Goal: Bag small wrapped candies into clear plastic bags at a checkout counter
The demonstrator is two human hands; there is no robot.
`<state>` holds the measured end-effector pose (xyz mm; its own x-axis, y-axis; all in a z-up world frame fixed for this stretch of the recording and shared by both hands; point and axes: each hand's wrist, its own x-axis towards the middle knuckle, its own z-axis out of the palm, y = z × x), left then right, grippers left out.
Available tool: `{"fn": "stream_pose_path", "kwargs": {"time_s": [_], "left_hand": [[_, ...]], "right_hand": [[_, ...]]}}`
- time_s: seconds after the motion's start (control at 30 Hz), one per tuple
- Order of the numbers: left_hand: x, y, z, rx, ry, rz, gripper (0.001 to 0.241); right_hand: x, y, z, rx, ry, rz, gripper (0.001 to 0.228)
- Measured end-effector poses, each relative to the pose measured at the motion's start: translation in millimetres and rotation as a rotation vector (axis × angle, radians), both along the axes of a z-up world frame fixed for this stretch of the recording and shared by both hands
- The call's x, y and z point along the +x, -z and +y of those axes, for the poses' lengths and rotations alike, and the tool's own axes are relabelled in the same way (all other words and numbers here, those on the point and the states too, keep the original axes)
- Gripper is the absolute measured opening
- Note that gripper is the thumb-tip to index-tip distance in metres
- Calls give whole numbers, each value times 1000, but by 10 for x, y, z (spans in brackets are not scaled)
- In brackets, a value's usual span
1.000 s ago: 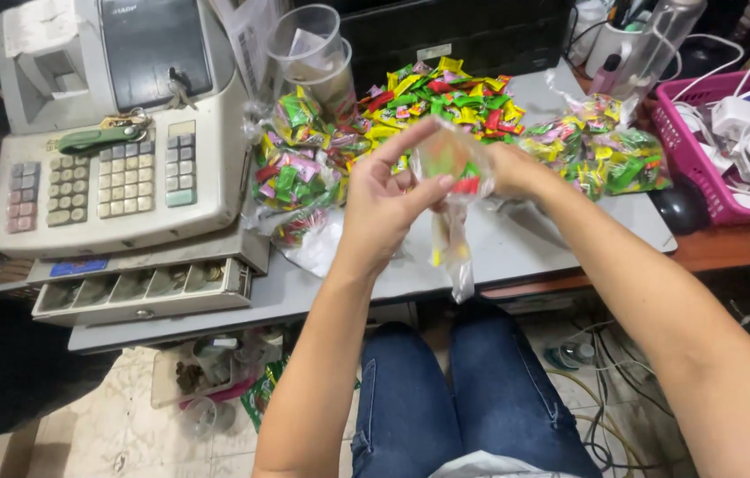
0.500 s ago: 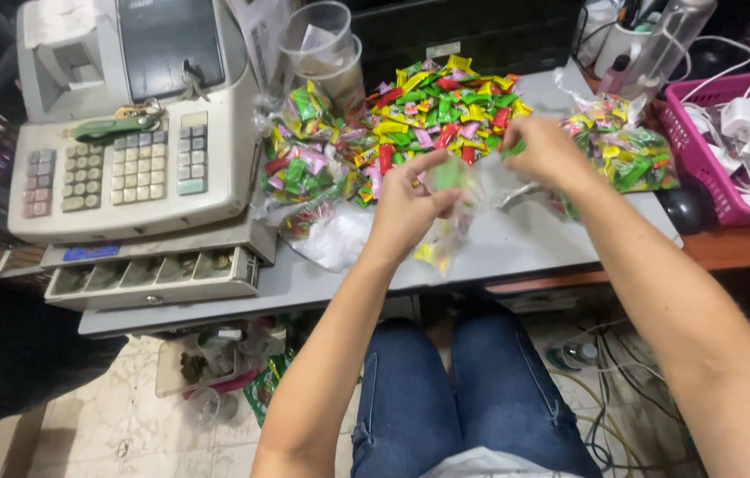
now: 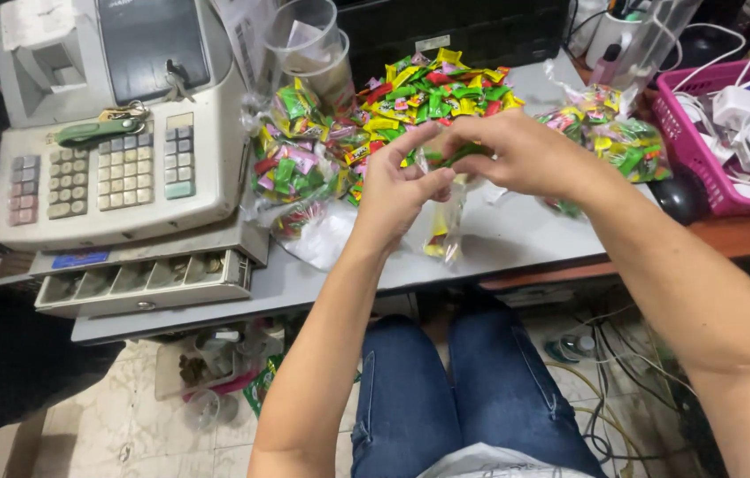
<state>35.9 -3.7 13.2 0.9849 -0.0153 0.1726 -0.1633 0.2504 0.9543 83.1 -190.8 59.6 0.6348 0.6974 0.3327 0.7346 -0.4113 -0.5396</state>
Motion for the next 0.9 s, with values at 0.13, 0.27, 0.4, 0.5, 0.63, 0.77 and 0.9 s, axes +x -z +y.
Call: {"fn": "stream_pose_path", "kwargs": {"time_s": [0.13,0.27,0.4,0.5,0.63,0.77,0.9], "left_hand": [[-54,-87,49,13,-4,-6,67],[-58,0,116,14,-20,-20,66],[-27,130,125,-13,-11,-7,68],[-42,109,45,-35,4,-28,67],[-147,-170,94,-55,-3,-144,67],[-202,-219,129,-19,25,-198,65],[-44,382,219,126,17,-62,52]], "right_hand": [[14,-166,62,-158,44,-31,8],[110,-221,29,57,-22,-91,26],[718,403,-42,248,233,-55,35],[638,644,183,32,450,505,35],[-127,156,469,-342,419,230,43],[1037,1515,17,-269,415,-6,19],[1591,1872,-297,-161,497,-119,13]]}}
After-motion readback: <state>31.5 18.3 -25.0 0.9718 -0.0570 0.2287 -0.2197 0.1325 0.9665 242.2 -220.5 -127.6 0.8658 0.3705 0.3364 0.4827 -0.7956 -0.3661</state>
